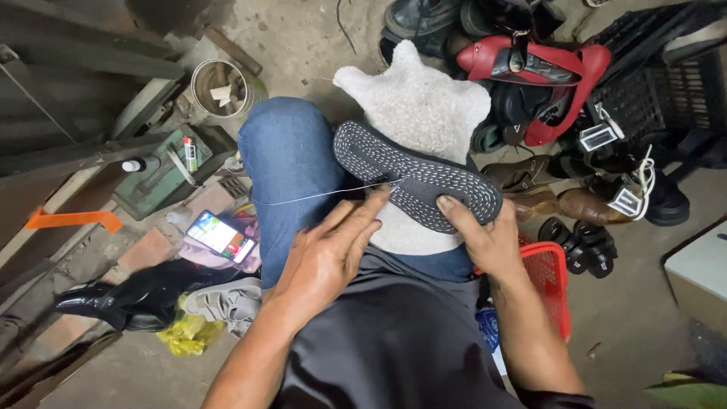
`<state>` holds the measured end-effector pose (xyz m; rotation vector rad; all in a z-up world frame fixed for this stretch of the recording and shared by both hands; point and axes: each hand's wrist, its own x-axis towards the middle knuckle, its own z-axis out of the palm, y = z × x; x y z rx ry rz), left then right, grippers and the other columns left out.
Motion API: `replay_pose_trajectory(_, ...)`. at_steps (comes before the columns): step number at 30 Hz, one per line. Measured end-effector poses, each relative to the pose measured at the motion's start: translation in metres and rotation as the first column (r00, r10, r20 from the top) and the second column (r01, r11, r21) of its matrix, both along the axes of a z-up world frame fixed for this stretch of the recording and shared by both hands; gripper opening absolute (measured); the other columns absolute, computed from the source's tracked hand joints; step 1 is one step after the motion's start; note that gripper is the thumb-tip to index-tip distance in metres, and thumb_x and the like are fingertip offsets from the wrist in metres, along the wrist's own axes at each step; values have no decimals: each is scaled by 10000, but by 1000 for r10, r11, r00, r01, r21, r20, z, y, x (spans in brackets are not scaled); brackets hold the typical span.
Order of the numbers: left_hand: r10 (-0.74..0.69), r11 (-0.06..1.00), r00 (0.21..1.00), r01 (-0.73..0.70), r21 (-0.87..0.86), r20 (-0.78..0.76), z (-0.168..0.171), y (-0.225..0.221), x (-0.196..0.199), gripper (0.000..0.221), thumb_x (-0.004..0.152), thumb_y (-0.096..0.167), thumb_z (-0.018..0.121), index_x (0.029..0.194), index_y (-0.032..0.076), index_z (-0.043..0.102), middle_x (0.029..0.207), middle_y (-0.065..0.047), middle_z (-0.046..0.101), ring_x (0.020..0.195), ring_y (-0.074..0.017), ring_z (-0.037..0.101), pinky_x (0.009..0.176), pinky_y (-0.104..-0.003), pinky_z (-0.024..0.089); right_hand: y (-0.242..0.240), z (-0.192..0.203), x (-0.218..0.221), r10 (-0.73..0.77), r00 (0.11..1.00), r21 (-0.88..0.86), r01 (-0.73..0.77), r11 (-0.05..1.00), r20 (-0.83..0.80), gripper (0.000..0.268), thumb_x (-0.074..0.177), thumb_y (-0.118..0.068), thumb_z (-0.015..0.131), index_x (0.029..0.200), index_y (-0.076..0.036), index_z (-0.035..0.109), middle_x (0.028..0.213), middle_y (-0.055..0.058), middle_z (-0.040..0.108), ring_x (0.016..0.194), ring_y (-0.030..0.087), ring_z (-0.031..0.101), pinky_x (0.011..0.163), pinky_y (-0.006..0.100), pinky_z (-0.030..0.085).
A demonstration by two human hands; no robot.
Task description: Hand-sewing a replacement rubber sole onto a shoe using a stitching awl and thread.
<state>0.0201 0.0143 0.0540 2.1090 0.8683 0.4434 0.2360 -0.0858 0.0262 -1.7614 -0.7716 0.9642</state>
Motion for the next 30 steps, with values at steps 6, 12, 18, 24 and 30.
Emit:
replay_pose_trajectory(6,-21,1000,1000,21,20,-12,-4,0,7,292,1036,190,567,1281,212,725,897,-39,712,784,-329,727,598,-442,588,-3,-5,4,-6,1000,-16,6,1000,11,161,911,-123,770,819,8,748,646,104,685,672,154,636,646,327,546)
replay_pose_trajectory(12,-35,998,999,37,46,-27,-4,2,6,327,1020,156,566,1303,232,711,872,-40,690,739,-332,714,569,-451,582,-4,-5,5,10,1000,-33,-10,999,15,170,920,-127,765,822,10,739,683,93,693,719,152,633,675,340,554)
replay_pose_trajectory(18,-67,997,997,66,-44,-27,0,4,6,362,1011,113,546,1321,212,704,839,-67,679,683,-341,700,536,-446,584,-2,-3,5,8,1000,-13,-8,1000,16,150,909,-119,769,829,5,744,678,87,680,699,135,595,672,345,553)
replay_pose_trajectory(24,-132,989,985,124,-76,-108,11,16,3,376,991,127,527,1308,212,712,837,-96,679,665,-381,690,527,-504,570,-7,-2,-2,18,998,18,-19,1000,60,113,893,-99,777,843,0,756,717,95,711,742,135,602,693,338,552)
replay_pose_trajectory(30,-234,971,957,223,-83,-169,15,42,-3,390,934,132,539,1231,238,766,846,-156,723,680,-451,699,549,-565,562,-1,12,-21,154,909,118,-215,970,388,114,879,-78,790,884,22,736,810,192,729,665,368,711,575,405,547)
